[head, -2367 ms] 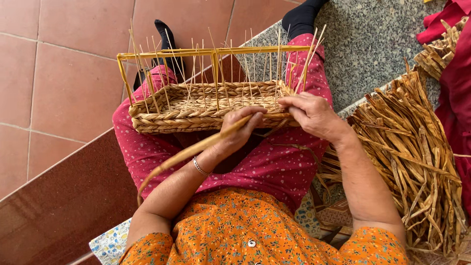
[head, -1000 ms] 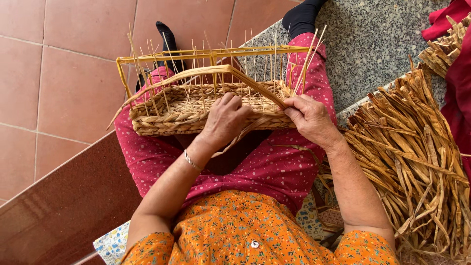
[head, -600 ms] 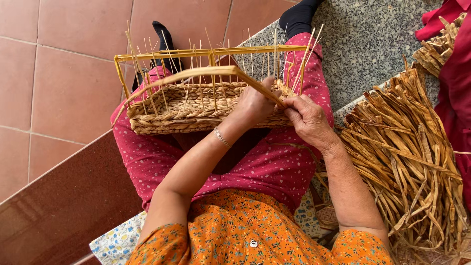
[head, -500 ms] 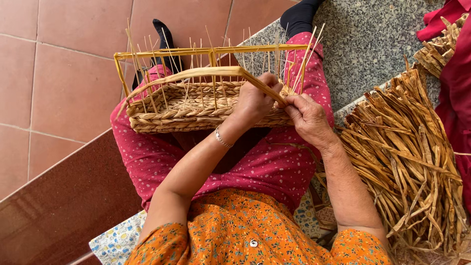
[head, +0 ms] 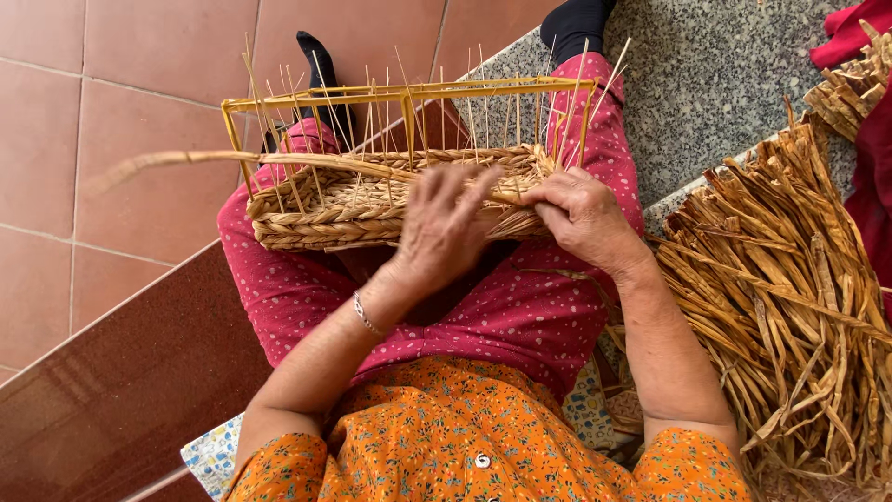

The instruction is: The person weaves a rectangular basket by hand, interlacing dried palm leaves through a rigid frame held on their lap. They repeatedly pull and tuck strands to build up the basket walls.

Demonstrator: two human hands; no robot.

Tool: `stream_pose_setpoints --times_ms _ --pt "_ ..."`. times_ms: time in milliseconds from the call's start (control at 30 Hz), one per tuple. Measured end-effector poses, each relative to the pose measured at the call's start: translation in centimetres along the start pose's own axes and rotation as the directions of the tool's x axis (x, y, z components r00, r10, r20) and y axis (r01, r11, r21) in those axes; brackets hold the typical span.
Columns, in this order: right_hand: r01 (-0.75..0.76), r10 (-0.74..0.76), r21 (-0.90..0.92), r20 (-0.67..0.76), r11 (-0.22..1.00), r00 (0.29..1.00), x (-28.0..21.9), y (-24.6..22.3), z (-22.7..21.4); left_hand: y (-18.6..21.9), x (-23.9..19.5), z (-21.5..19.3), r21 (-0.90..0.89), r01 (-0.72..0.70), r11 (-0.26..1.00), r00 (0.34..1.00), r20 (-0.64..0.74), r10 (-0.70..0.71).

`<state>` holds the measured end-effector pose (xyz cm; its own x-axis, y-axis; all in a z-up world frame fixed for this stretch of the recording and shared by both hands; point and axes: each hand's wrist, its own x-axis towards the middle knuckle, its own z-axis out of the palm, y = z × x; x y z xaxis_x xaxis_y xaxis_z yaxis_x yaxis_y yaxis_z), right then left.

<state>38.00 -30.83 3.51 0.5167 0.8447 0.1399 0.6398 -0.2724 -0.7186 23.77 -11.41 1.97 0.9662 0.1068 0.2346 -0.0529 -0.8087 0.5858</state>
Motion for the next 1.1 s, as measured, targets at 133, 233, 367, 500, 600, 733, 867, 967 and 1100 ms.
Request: stream_pose_setpoints --times_ms 133,233,367,500,600,733,867,967,1100 --pt "-0.104 0.097 -0.063 -0.107 0.993 0.99 -0.3 0.3 1.8 -2.2 -0.2 0.4 0.459 -0.115 0.881 0.991 -0.006 0.133" --pt "-0.186 0.168 -0.092 -0.176 0.978 0.97 -0.5 1.6 3.3 -2.6 -1.7 1.2 0.361 -0.191 0.913 0.982 0.059 0.182" --pt "-0.162 0.122 -0.136 -0.267 0.977 0.956 -1.2 3.0 4.8 -2.5 -3.2 1.7 0.215 0.231 0.949 0.801 0.511 -0.311" --pt "-0.205 0.169 -0.08 -0.326 0.975 0.93 -1.0 3.0 5.3 -1.7 -3.7 0.9 0.301 0.036 0.953 0.993 0.095 -0.068" --pt "-0.134 0.034 -0.236 -0.385 0.962 0.922 -0.3 2.2 5.7 -0.6 -3.8 0.9 0.335 -0.069 0.94 0.997 -0.003 0.074" --pt "0.062 -0.15 -0.373 -0.213 0.926 0.965 0.1 0.5 4.9 0.6 -4.0 2.1 0.379 -0.066 0.923 0.979 0.203 -0.014" --pt "0.031 -0.031 -0.051 0.013 0.998 0.999 0.7 -0.6 1.6 -0.1 -3.3 1.5 0.352 -0.077 0.933 0.932 0.358 -0.058" --pt "0.066 -0.077 0.115 0.1 0.991 0.992 0.7 -1.2 -0.9 -1.0 -1.7 -0.4 0.352 -0.144 0.925 0.965 0.256 0.053" --pt "-0.084 0.062 0.169 0.134 0.982 0.989 1.5 -1.9 -0.4 -0.8 0.4 -2.5 0.429 -0.242 0.87 0.962 -0.009 0.272"
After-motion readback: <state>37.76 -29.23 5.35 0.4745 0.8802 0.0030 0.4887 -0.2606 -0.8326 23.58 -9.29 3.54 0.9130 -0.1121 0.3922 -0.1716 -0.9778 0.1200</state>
